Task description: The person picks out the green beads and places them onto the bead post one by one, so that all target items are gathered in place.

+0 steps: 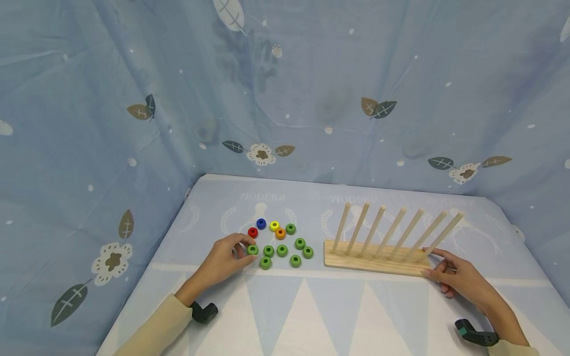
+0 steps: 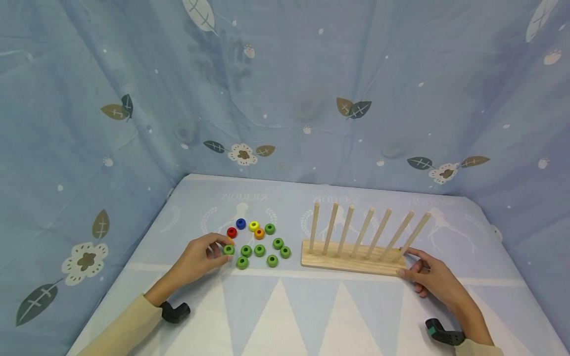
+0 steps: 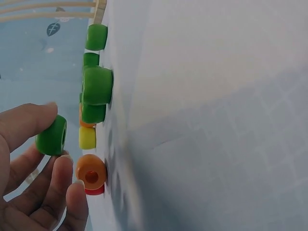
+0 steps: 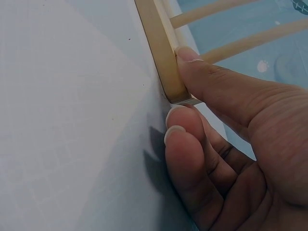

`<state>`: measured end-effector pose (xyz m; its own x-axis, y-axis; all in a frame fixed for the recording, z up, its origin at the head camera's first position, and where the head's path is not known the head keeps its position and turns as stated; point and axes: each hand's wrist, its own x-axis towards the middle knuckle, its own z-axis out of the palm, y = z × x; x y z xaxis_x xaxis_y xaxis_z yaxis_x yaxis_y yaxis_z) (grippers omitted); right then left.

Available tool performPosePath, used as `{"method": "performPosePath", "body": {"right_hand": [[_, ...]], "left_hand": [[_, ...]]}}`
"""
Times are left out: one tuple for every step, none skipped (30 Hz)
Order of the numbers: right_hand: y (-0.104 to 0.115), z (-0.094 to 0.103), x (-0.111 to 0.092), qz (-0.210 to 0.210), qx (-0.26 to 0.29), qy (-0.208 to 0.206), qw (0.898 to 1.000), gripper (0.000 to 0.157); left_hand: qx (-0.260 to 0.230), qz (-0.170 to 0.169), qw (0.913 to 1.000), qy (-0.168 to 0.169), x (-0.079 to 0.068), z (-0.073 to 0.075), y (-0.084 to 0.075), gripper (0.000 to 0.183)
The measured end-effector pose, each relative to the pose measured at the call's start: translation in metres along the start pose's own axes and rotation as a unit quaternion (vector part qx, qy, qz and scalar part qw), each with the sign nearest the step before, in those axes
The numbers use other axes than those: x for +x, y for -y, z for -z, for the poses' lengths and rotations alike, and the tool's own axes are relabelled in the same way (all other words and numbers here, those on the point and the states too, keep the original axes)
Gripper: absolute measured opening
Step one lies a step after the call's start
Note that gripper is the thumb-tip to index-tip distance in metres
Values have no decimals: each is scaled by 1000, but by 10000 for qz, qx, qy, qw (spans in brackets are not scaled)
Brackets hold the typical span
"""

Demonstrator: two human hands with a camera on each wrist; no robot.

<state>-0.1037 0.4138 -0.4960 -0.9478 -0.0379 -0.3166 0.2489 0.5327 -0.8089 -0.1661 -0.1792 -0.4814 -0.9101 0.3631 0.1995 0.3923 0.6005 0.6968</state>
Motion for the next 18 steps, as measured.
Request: {"method": "performPosePath", "body": {"right_hand": [[0, 0, 0, 4, 2, -6, 10000, 84], [0, 0, 0, 10, -7, -16, 10000, 84], [0, 0, -1, 10, -10, -20, 10000, 84], [1, 0, -1, 9, -15, -34, 10000, 84], [1, 0, -1, 3, -17, -48, 10000, 84], [1, 0, -1, 3, -17, -57, 10000, 84], [2, 0, -1, -4, -9, -62, 10000, 84], [2, 0, -1, 30, -22, -45, 10000, 84], [2, 0, -1, 21, -1, -46, 10000, 83], [2, -1, -1, 25, 6, -53, 10000, 83], [2, -1, -1, 18, 19, -61, 10000, 82], [2, -1, -1, 24, 26, -53, 10000, 82], [1, -1, -1, 25, 32, -53, 10000, 82], [1, -1, -1, 32, 28, -47, 10000, 82], [1, -1, 0, -3, 49, -65, 10000, 82], [0, -1, 0, 6, 39, -62, 10000, 82], [0, -1, 0, 3, 40, -67, 10000, 82], [-1, -1, 0, 12, 39, -65, 10000, 82]], "left_hand": [[-17, -42, 10000, -16, 0, 0, 0, 32], [-34, -83, 10000, -28, 0, 0, 0, 32], [-47, -121, 9999, -39, 1, 0, 0, 32], [-55, -154, 9999, -50, 1, 0, 0, 32], [-58, -178, 9998, -59, 1, 0, 0, 32], [-68, -192, 9998, -70, 1, -1, 0, 32], [-69, -200, 9997, -80, 1, -1, -1, 31], [-77, -208, 9997, -91, 1, -1, -1, 31], [-83, -211, 9997, -101, 1, -1, -1, 31], [-97, -217, 9997, -111, 1, -1, -1, 31], [-100, -219, 9996, -119, 1, -1, -2, 31], [-107, -224, 9996, -124, 1, -1, -2, 31], [-106, -235, 9996, -127, 2, -1, -2, 31], [-103, -240, 9996, -133, 2, -1, -3, 31], [-102, -246, 9995, -139, 3, -2, -3, 31], [-102, -256, 9995, -148, 3, -2, -3, 30], [-98, -266, 9995, -158, 4, -2, -4, 30], [-101, -281, 9994, -170, 4, -2, -4, 30]]}}
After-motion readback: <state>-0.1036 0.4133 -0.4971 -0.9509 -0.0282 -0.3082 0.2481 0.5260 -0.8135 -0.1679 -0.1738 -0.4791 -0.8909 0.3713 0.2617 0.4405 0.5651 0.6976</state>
